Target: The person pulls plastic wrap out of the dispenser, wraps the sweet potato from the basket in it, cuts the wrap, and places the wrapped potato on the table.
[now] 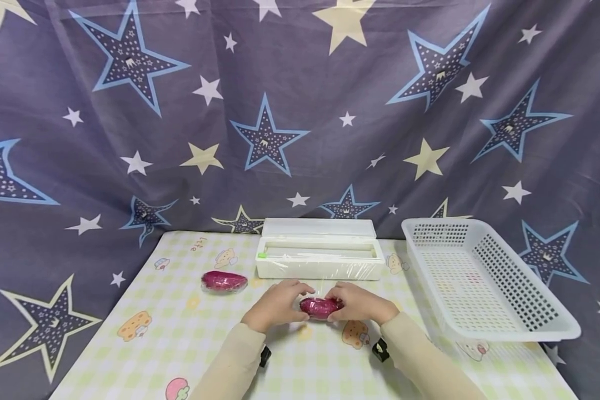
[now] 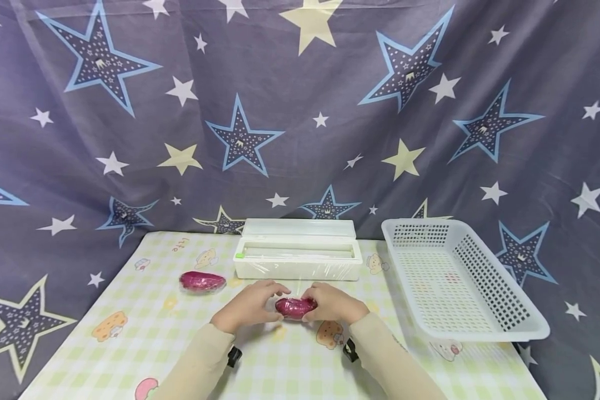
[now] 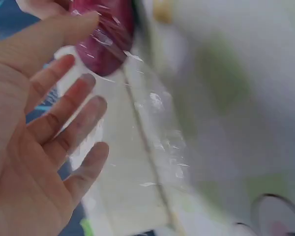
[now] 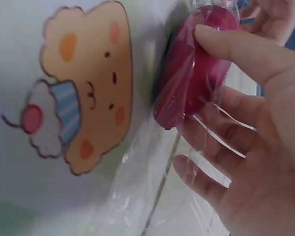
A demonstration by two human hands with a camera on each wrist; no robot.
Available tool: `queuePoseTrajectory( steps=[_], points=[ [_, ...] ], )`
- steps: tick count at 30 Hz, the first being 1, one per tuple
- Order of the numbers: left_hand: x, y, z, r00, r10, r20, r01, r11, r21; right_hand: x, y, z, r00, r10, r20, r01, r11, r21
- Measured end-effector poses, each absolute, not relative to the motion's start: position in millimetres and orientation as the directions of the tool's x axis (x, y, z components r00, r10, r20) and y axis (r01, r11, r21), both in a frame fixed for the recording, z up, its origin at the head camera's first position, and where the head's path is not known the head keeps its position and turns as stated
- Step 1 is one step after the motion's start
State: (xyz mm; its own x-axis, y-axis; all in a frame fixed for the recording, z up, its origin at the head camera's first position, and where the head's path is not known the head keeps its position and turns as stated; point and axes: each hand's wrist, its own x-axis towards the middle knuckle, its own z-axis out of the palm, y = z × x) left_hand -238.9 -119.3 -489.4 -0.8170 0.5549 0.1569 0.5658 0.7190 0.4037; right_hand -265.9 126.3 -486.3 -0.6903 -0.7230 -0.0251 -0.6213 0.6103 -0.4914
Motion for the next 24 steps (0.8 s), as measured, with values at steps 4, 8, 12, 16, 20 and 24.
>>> queuePoseTrajectory(
  steps=[4,8,12,16,20,24],
  points=[
    [-234,-105,-478,-0.791,0.577,0.203,0.611,0.742,0.274,-270,126,-483,-0.68,-0.732,-0.047,-0.611,0.6,-0.516],
    [-234,-94,-480,-0.773,0.6,0.209,0.634,0.748,0.199,-271,125,-480,-0.69,-0.721,-0.07,-0.589,0.615,-0.525],
    [-236,-91,-486,-0.788,0.584,0.195,0.615,0.765,0.193,-272,124,-481,-0.701,-0.709,-0.074,-0.577,0.626,-0.524],
    [-240,-91,-490,-0.78,0.584,0.225,0.625,0.75,0.217,-271,125,-484,-0.698,-0.715,-0.037,-0.581,0.596,-0.554],
    [-244,-92,-493,-0.763,0.593,0.258,0.645,0.727,0.236,-270,127,-488,-0.707,-0.707,-0.002,-0.559,0.561,-0.61],
    [-246,-93,-493,-0.76,0.598,0.255,0.649,0.714,0.262,-268,128,-488,-0.723,-0.691,0.001,-0.535,0.558,-0.634]
  ],
)
